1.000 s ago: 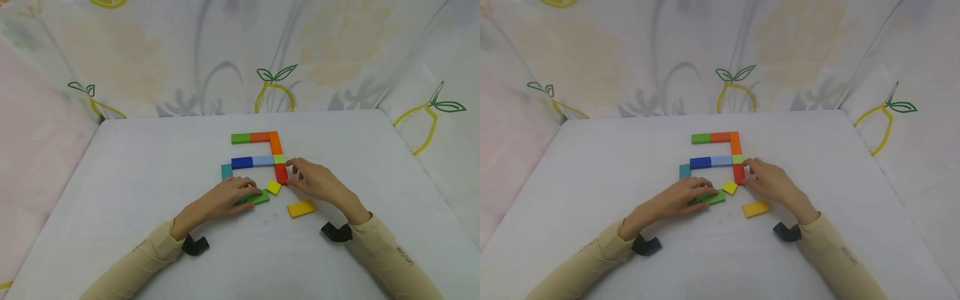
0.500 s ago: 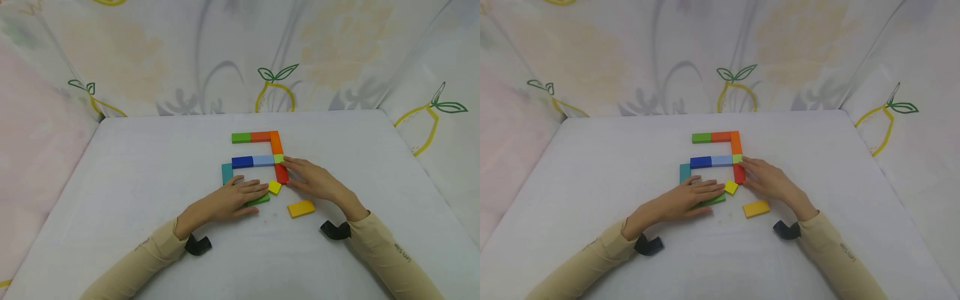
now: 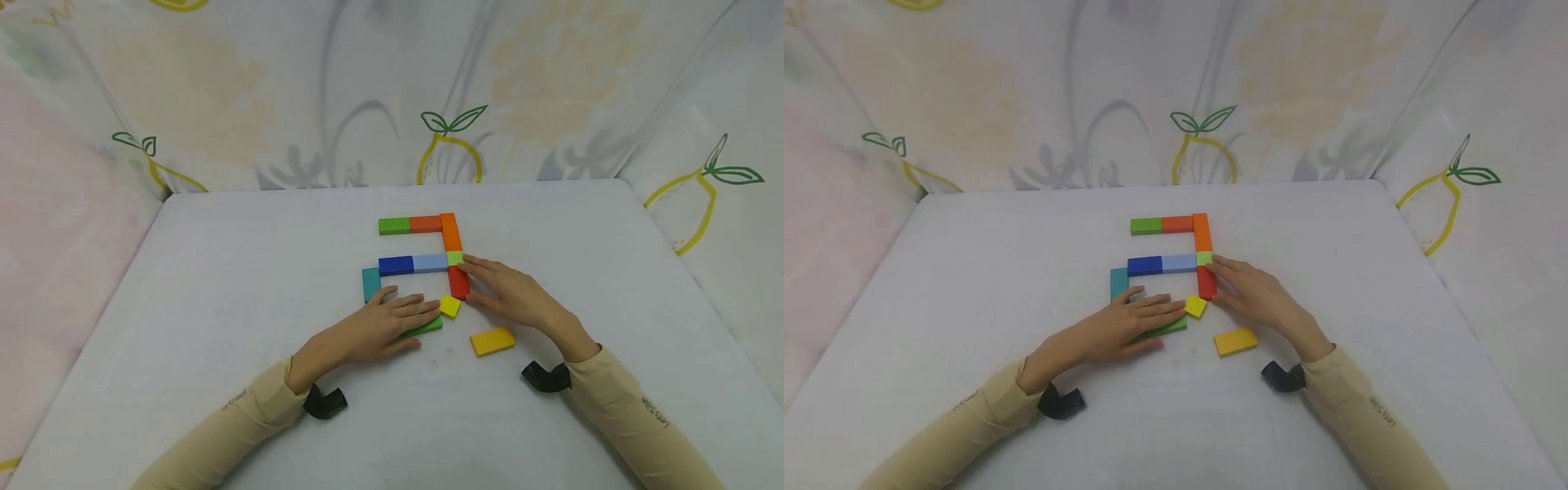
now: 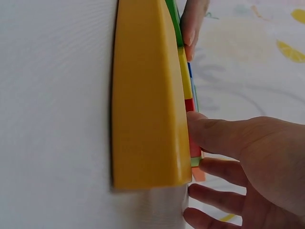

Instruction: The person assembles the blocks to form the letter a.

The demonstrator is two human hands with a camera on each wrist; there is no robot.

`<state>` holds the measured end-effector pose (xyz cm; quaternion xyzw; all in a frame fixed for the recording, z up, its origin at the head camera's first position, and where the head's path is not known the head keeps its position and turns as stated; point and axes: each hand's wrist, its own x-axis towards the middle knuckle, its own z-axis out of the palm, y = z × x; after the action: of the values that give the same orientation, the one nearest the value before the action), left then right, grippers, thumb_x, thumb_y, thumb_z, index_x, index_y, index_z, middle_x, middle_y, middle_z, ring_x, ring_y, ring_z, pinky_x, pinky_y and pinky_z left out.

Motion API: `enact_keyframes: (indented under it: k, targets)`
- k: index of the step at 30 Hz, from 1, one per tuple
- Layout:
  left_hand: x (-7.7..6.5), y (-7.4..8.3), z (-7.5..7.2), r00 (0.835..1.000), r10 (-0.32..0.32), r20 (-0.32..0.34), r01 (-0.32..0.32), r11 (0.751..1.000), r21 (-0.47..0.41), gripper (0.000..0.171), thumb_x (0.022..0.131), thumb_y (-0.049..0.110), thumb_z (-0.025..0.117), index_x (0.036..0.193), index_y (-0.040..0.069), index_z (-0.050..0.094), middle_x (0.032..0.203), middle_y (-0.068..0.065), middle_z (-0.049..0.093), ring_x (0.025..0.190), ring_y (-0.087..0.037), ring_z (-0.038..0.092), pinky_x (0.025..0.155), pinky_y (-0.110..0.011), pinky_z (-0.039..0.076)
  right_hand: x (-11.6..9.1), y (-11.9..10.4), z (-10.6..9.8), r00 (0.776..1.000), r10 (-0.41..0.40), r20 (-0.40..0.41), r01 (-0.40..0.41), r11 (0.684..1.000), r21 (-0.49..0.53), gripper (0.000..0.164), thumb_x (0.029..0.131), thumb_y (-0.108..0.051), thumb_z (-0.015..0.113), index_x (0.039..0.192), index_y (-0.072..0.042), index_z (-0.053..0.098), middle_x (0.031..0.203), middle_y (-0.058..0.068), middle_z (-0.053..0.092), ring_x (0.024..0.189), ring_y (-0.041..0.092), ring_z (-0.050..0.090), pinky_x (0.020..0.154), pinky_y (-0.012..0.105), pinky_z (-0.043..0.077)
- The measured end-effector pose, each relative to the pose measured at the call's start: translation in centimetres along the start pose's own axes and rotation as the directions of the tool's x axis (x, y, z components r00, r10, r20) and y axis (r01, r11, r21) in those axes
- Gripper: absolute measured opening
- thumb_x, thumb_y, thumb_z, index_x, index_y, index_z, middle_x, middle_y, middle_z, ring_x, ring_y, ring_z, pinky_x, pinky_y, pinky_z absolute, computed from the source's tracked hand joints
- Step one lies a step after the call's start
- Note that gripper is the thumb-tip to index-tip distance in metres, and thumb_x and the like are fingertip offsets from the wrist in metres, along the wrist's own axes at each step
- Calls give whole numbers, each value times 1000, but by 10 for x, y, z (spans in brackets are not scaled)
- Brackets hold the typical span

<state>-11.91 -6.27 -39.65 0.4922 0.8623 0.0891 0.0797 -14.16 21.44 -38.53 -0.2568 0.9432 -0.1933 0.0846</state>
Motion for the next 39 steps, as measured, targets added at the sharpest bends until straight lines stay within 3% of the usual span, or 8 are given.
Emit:
enact_keyframes:
  k: [10, 20, 25, 31, 35, 39]
  targets:
    - [-2, 0, 1, 1000, -9, -3, 9, 999, 44, 53, 97, 40, 47, 147, 30, 33, 155, 2, 29, 143, -21, 28, 112, -59, 21, 1, -3, 1, 1000, -3, -12, 2, 1000, -18, 55, 90, -31, 63, 138, -9, 47, 150, 12, 38, 135, 33, 40, 102, 55, 39]
    - [-2, 0, -1, 1000, -10, 4, 10, 1000, -5, 54, 97, 41, 47, 148, 31, 31, 156, 1, 27, 144, -23, 25, 112, -61, 17, -4, -18, 1, 999, 37, 2, -37, 999, 35, 61, 91, -39, 61, 143, -17, 40, 152, 12, 31, 135, 35, 37, 98, 58, 42]
    - [-7, -10, -10, 999, -16, -46, 14, 999, -33, 54, 97, 41, 48, 147, 29, 32, 155, 1, 29, 144, -22, 24, 112, -61, 13, -5, -23, 6, 999, 38, -26, -38, 999, 12, 64, 90, -39, 62, 144, -15, 38, 151, 14, 33, 134, 36, 38, 96, 56, 44]
    - [-22, -30, -34, 994, -16, -107, 6, 996, -91, 46, 88, 37, 65, 131, 24, 55, 142, -3, 47, 137, -21, 36, 111, -59, 17, -6, -24, 8, 999, 32, -24, -32, 999, -6, 63, 90, -35, 63, 144, -14, 39, 150, 16, 34, 133, 37, 38, 96, 56, 44]
    - [-31, -39, -40, 994, 5, -108, -20, 990, -138, 45, 80, 33, 75, 122, 23, 62, 136, -6, 51, 131, -22, 43, 110, -59, 20, -6, -23, 8, 999, 28, -20, -28, 1000, -8, 61, 90, -34, 63, 143, -14, 39, 150, 16, 33, 133, 37, 39, 97, 56, 43]
    - [-31, -44, -36, 997, 11, -79, -23, 989, -147, 42, 78, 31, 77, 118, 25, 65, 136, -6, 51, 131, -25, 42, 110, -61, 18, -6, -22, 8, 999, 25, -30, -26, 1000, -13, 60, 90, -34, 63, 142, -14, 41, 150, 16, 35, 132, 37, 40, 96, 55, 44]
